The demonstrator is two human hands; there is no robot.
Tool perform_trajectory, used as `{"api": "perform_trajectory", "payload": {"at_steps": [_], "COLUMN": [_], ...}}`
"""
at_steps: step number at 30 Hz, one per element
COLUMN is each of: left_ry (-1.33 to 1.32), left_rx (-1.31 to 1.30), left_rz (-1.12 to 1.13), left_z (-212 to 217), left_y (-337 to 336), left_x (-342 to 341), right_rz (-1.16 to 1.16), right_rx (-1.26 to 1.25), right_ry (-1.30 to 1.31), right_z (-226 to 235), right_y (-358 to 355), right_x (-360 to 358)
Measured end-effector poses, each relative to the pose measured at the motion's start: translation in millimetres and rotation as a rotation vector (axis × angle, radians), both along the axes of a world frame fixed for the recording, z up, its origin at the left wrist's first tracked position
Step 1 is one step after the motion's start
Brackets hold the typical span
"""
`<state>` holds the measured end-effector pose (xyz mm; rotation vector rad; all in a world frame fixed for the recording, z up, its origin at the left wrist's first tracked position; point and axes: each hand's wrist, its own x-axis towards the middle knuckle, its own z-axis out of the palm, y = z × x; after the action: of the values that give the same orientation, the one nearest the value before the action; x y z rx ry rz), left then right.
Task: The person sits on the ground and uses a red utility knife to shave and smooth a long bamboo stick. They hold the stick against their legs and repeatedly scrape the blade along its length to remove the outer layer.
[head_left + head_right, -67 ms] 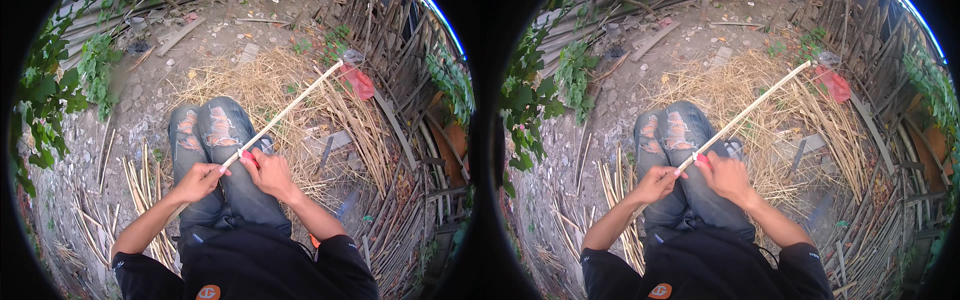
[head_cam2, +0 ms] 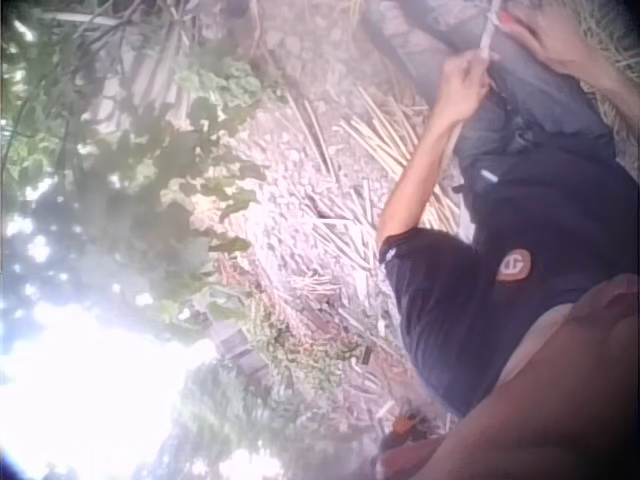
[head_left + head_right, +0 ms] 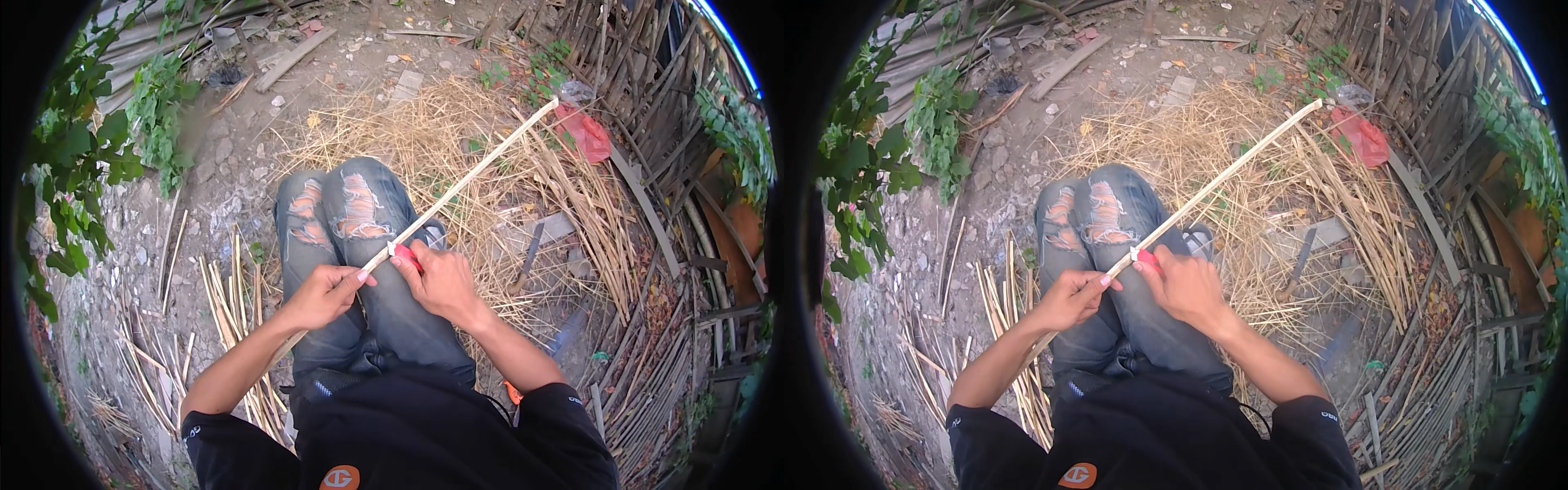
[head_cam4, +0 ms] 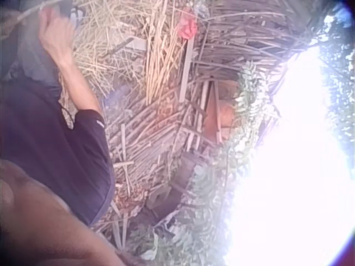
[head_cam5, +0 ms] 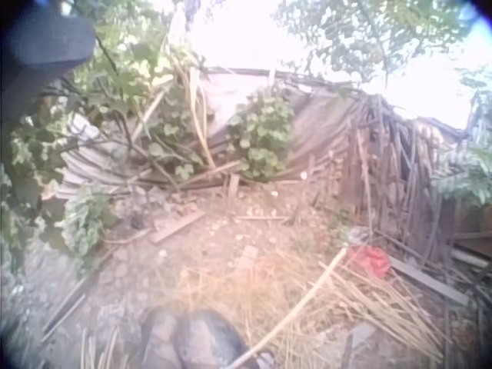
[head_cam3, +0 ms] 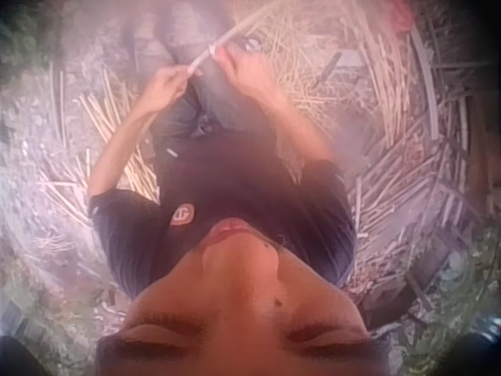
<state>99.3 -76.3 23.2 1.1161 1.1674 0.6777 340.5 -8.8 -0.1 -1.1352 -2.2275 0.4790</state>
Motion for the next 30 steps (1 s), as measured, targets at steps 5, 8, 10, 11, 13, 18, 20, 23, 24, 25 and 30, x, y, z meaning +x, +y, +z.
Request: {"api": "perform_trajectory", "payload": {"at_steps": [5, 8, 10, 11, 13, 18, 20, 23, 24, 25, 30], "left_ry": [0.056, 0.113, 0.114, 0.127, 0.109, 0.005, -0.029, -0.073, -0.106, -0.142, -0.167], "left_rx": [-0.040, -0.092, -0.090, -0.086, -0.113, -0.133, -0.095, -0.105, -0.114, -0.121, -0.123], "left_rz": [0.012, -0.051, -0.134, -0.163, -0.149, -0.014, -0.026, -0.025, -0.017, -0.012, 0.021], "left_z": [13.4, 13.0, 6.9, 4.9, -0.5, 8.3, 8.2, 13.3, 13.7, 13.3, 9.5], "left_y": [-7.2, -43.3, -70.7, -85.1, -96.2, -72.0, -57.4, -38.0, -34.8, -30.4, -22.0], "left_x": [-6.7, -30.0, -50.1, -58.1, -62.1, -38.4, -25.3, -6.0, -2.0, 1.3, 13.3], "right_rz": [-0.234, -0.641, -0.820, -0.847, -0.804, -0.428, -0.270, -0.037, 0.024, 0.083, 0.049], "right_rx": [-0.114, -0.306, -0.157, -0.092, -0.049, -0.162, -0.181, -0.170, -0.151, -0.129, -0.082], "right_ry": [-0.021, 0.218, 0.234, 0.254, 0.248, 0.386, 0.341, 0.162, 0.124, 0.083, 0.029], "right_z": [-5.6, -45.9, -84.0, -91.8, -80.2, -12.1, 5.0, 23.3, 25.3, 27.3, 25.0], "right_y": [36.3, 129.3, 172.1, 181.5, 181.4, 102.8, 62.5, 11.5, 0.4, -7.9, -17.0], "right_x": [7.9, 111.4, 203.3, 232.1, 241.8, 134.2, 88.3, 42.2, 32.0, 24.3, 9.5]}}
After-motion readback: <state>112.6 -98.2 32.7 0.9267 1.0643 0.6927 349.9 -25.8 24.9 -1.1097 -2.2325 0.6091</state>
